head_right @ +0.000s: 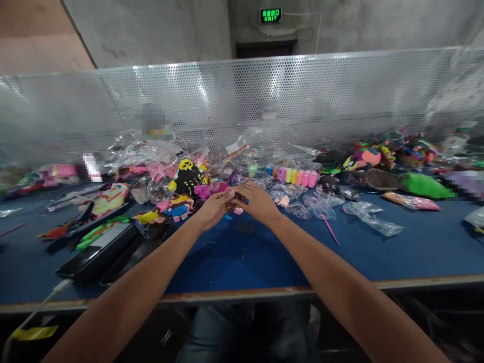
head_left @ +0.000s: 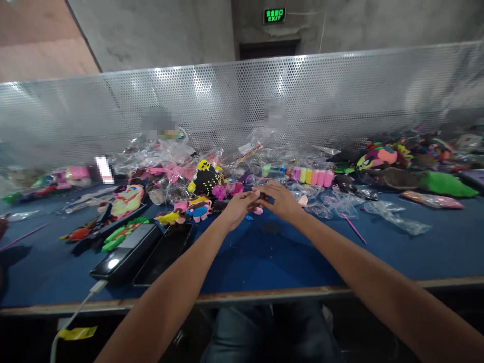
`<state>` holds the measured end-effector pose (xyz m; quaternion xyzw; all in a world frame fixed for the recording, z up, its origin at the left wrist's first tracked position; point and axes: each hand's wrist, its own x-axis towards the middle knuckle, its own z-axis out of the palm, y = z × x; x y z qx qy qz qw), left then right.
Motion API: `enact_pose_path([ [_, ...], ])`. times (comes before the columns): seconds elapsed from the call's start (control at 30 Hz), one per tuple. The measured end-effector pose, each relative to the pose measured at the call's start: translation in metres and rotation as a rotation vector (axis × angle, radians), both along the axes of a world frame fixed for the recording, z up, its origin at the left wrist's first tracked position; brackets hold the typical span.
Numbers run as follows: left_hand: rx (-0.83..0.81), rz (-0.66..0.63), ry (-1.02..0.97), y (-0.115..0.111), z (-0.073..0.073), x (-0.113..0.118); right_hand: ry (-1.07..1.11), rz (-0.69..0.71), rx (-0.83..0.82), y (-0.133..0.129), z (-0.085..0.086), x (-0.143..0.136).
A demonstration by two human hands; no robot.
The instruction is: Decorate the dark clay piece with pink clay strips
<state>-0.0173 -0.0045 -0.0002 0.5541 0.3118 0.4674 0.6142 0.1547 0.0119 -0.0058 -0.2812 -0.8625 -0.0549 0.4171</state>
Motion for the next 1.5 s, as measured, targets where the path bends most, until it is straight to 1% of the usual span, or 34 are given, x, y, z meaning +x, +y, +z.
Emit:
enact_pose_path([
  [0.1, -0.004, -0.043, -0.017, 0.001, -0.002, 0.002, -0.039, -0.016, -0.001, -0.001, -0.001, 0.001],
  [0.27, 0.041, -0.045, 0.007, 0.009, -0.006, 0.002, -0.015, -0.055, 0.052, 0.002, -0.001, -0.002],
  [0.43, 0.019, -0.059, 0.055, 0.01, -0.006, 0.002, -0.038, -0.072, -0.014, 0.008, -0.004, -0.001],
  [0.53, 0.016, -0.061, 0.019, 0.008, -0.005, 0.004, -0.011, -0.041, -0.036, 0.007, -0.003, 0.0],
  [0.67, 0.044, -0.051, -0.047, 0.008, -0.005, 0.006, 0.027, 0.006, -0.013, 0.005, -0.001, 0.0],
  [0.77, 0.033, -0.032, -0.066, 0.008, -0.005, 0.005, 0.019, 0.04, -0.012, 0.004, -0.001, 0.0],
  [0.87, 0.007, -0.092, -0.091, 0.007, -0.004, 0.005, 0.057, 0.051, -0.027, 0.004, -0.001, 0.002],
  [0.97, -0.021, -0.16, -0.137, 0.006, -0.002, 0.005, 0.124, 0.032, -0.042, 0.002, 0.002, 0.002],
  [1.03, -0.028, -0.149, -0.149, 0.006, -0.002, 0.005, 0.133, 0.037, -0.059, 0.0, 0.004, 0.002],
  [1.13, -0.03, -0.086, -0.166, 0.008, -0.003, 0.005, 0.12, 0.061, -0.071, -0.008, 0.005, 0.0],
  [1.2, -0.063, -0.047, -0.177, 0.008, -0.004, 0.006, 0.14, 0.048, -0.037, -0.016, 0.007, -0.004],
  [1.3, -0.116, -0.061, -0.185, 0.005, -0.005, 0.01, 0.192, -0.01, 0.046, -0.027, 0.015, -0.012],
  [1.37, -0.11, -0.085, -0.199, 0.002, -0.001, 0.016, 0.179, -0.032, 0.088, -0.027, 0.027, -0.017],
  [1.43, -0.08, -0.102, -0.212, 0.0, 0.009, 0.024, 0.12, -0.03, 0.107, -0.021, 0.042, -0.022],
  [1.5, -0.046, -0.14, -0.247, 0.002, 0.023, 0.031, 0.062, -0.021, 0.102, -0.01, 0.057, -0.027],
])
